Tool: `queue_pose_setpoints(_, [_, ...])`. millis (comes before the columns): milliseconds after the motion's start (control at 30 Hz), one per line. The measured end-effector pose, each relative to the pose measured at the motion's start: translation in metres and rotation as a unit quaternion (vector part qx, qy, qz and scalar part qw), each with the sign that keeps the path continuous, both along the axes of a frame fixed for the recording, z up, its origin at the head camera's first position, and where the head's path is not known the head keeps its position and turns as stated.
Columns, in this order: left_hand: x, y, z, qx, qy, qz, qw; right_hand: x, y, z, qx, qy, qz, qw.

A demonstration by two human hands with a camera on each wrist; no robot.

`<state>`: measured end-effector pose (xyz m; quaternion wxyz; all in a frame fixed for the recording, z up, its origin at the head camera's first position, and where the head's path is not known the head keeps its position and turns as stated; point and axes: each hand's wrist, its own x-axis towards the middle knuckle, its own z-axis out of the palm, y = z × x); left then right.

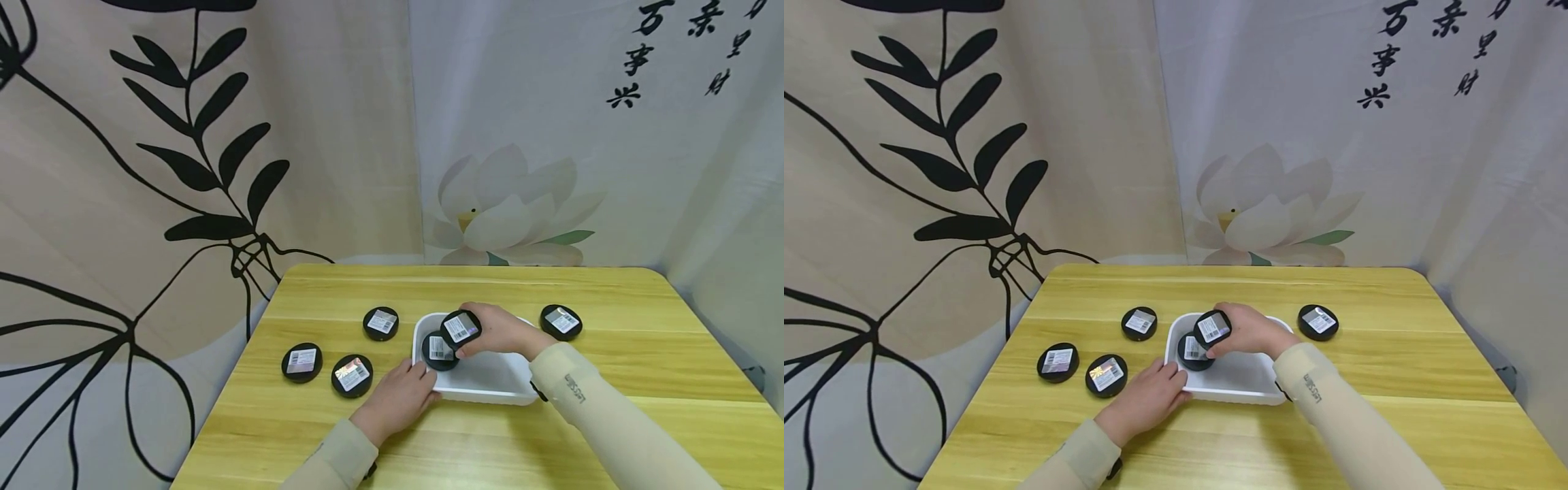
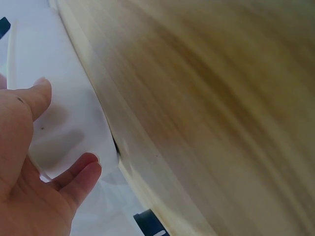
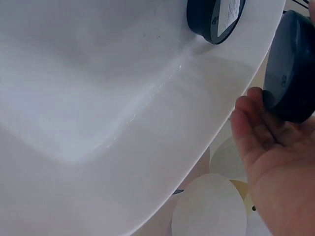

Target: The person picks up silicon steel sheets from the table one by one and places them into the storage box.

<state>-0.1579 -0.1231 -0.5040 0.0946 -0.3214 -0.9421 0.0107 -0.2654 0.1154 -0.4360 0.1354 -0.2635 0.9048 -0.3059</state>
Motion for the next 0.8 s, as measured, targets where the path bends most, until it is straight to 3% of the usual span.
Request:
queue_pose_setpoints(267, [0.000, 0.000, 0.003, -0.001, 0.015, -0.004, 0.9999, -0.005, -0.005, -0.002, -0.001, 0.013, 0.010, 0.9999])
queue_pose_setpoints(800, [-0.001, 0.001, 0.000, -0.004, 0.005, -0.004, 1.0000, -0.010, -0.013, -0.011, 0.008, -0.002, 0.006, 0.9999])
